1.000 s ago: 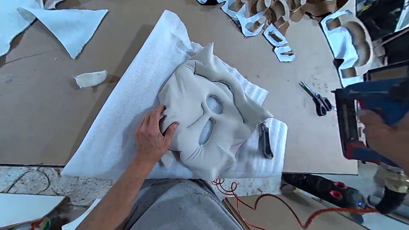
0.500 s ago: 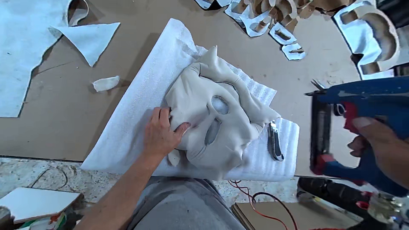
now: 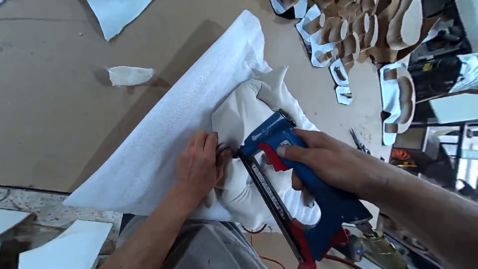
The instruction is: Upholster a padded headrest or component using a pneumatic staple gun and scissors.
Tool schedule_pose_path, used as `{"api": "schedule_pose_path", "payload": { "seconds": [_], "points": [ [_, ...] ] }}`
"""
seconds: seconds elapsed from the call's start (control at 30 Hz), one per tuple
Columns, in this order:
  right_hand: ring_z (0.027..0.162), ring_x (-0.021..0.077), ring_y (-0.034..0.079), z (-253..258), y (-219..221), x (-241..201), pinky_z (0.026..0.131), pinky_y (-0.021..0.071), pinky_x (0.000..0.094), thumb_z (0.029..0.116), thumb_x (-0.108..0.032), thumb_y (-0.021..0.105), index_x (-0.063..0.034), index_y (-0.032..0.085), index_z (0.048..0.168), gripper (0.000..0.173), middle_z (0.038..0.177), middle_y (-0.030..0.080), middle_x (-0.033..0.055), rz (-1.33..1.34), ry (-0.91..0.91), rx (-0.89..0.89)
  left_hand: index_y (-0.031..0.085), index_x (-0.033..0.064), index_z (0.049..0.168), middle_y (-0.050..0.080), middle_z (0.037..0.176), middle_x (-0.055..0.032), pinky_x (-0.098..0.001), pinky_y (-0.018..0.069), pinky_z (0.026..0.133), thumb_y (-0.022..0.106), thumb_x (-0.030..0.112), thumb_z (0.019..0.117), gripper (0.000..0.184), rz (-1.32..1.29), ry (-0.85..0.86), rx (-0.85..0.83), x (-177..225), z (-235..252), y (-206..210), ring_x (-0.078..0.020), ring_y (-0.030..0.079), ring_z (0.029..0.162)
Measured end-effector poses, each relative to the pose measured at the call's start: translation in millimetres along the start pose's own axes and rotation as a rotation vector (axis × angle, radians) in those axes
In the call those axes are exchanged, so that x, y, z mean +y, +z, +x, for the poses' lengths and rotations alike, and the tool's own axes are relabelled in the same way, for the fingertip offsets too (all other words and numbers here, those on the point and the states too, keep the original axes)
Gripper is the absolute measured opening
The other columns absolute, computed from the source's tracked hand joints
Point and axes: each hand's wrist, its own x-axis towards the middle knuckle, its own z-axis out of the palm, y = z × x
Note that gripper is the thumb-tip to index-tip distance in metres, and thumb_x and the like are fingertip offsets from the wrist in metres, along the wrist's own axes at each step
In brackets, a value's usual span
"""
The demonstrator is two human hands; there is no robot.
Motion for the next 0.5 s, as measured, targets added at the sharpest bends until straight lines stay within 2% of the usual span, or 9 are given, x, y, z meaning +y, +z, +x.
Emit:
{"api": "schedule_pose_path", "payload": {
  "seconds": [0.1, 0.2, 0.27, 0.5],
  "points": [
    [0.048, 0.021, 0.064, 3, 10, -16, 0.046, 0.0586, 0.0335, 0.1109, -0.028, 0.044, -0.0097, 0.049, 0.122, 0.022, 0.076, 0.063, 0.0126, -0.052, 0.095, 0.02, 0.07, -0.0014, 0.111, 0.063, 0.092, -0.0143, -0.0416, 0.0543, 0.063, 0.059, 0.037, 0.0964, 0.042, -0.005, 0.015, 0.004, -1, 1, 0, -0.0308, 0.065, 0.081],
    [0.05, 0.0263, 0.067, 15, 5, -19, 0.046, 0.0613, 0.0388, 0.1095, -0.029, 0.048, -0.0095, 0.052, 0.121, 0.023, 0.082, 0.069, 0.0156, -0.032, 0.15, -0.015, 0.069, -0.0015, 0.113, 0.063, 0.092, -0.0143, -0.0408, 0.0538, 0.061, 0.06, 0.037, 0.0969, 0.043, -0.003, -0.002, -0.008, 0, 0, 0, -0.0311, 0.065, 0.081],
    [0.05, 0.0252, 0.067, 21, 4, -24, 0.046, 0.0605, 0.0375, 0.11, -0.029, 0.047, -0.011, 0.053, 0.121, 0.022, 0.09, 0.072, 0.0132, -0.045, 0.175, -0.041, 0.069, -0.0018, 0.114, 0.063, 0.093, -0.0146, -0.0406, 0.0538, 0.059, 0.061, 0.036, 0.0964, 0.042, 0.001, -0.003, -0.001, 0, 1, 1, -0.0317, 0.065, 0.081],
    [0.049, 0.0238, 0.065, 35, -6, -34, 0.043, 0.0577, 0.0342, 0.111, -0.027, 0.045, -0.0104, 0.052, 0.121, 0.021, 0.095, 0.074, 0.0136, -0.051, 0.206, -0.171, 0.068, -0.001, 0.116, 0.063, 0.096, -0.0151, -0.04, 0.0531, 0.058, 0.06, 0.033, 0.0966, 0.04, 0.048, -0.006, -0.008, 1, -1, 4, -0.032, 0.066, 0.083]
  ]
}}
